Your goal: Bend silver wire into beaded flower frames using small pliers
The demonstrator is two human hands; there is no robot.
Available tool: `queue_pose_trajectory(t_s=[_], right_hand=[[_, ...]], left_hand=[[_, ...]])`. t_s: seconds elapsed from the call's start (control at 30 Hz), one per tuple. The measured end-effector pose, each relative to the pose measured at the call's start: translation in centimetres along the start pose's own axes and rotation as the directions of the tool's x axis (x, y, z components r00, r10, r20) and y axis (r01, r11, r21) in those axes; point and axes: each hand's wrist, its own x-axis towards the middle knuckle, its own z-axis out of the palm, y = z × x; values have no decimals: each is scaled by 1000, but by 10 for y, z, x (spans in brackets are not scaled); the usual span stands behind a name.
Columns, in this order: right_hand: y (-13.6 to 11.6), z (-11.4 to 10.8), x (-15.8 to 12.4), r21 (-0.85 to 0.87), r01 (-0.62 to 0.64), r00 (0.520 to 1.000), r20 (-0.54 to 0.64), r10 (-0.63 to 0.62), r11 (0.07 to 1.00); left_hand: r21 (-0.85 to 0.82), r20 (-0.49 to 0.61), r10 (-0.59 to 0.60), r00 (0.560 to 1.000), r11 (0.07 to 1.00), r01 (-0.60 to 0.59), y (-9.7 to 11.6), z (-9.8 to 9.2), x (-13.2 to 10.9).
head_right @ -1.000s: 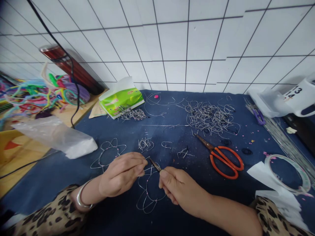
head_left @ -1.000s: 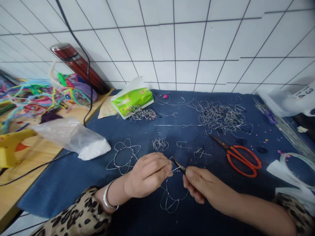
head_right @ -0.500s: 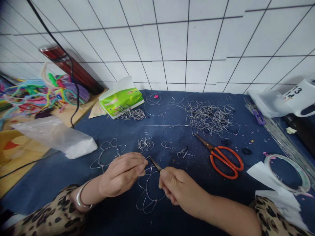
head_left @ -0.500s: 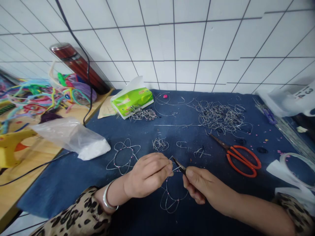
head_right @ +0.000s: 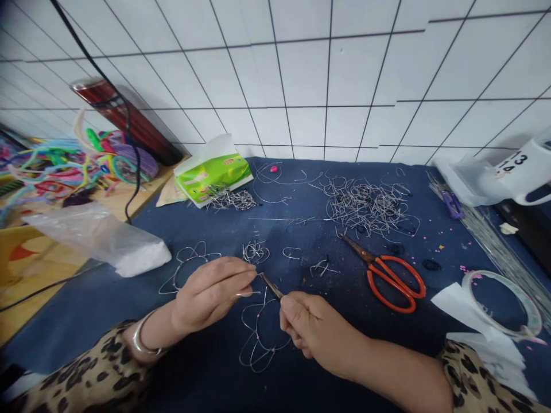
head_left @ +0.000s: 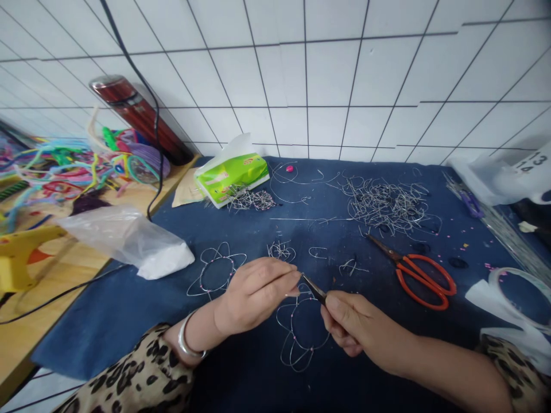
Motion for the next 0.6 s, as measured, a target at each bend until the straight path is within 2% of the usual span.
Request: queue_pose_trajectory(t_s=[0.13,0.27,0.4,0.53,0.6], right_hand=[[0,1,0,10,-2,1000,5,1,1000],[1,0,0,8,-4,1000,25,3,1000],[1,-1,-2,-154,40,999,19,-37,987],[-2,1,-5,-384,68,997,-15,-80,921],[-3,2,-5,-395,58,997,-21,-73,917]], left_hand=[[85,71,57,996,994,-63,-6,-4,-1],[112,116,50,992,992,-63,-7,-5,-3],[155,93,41,995,986,-55,-4,-5,-3],[160,21,-48,999,986,44,-4,-6,-3],[91,5,-144,990,986,143,-6,-7,-3]])
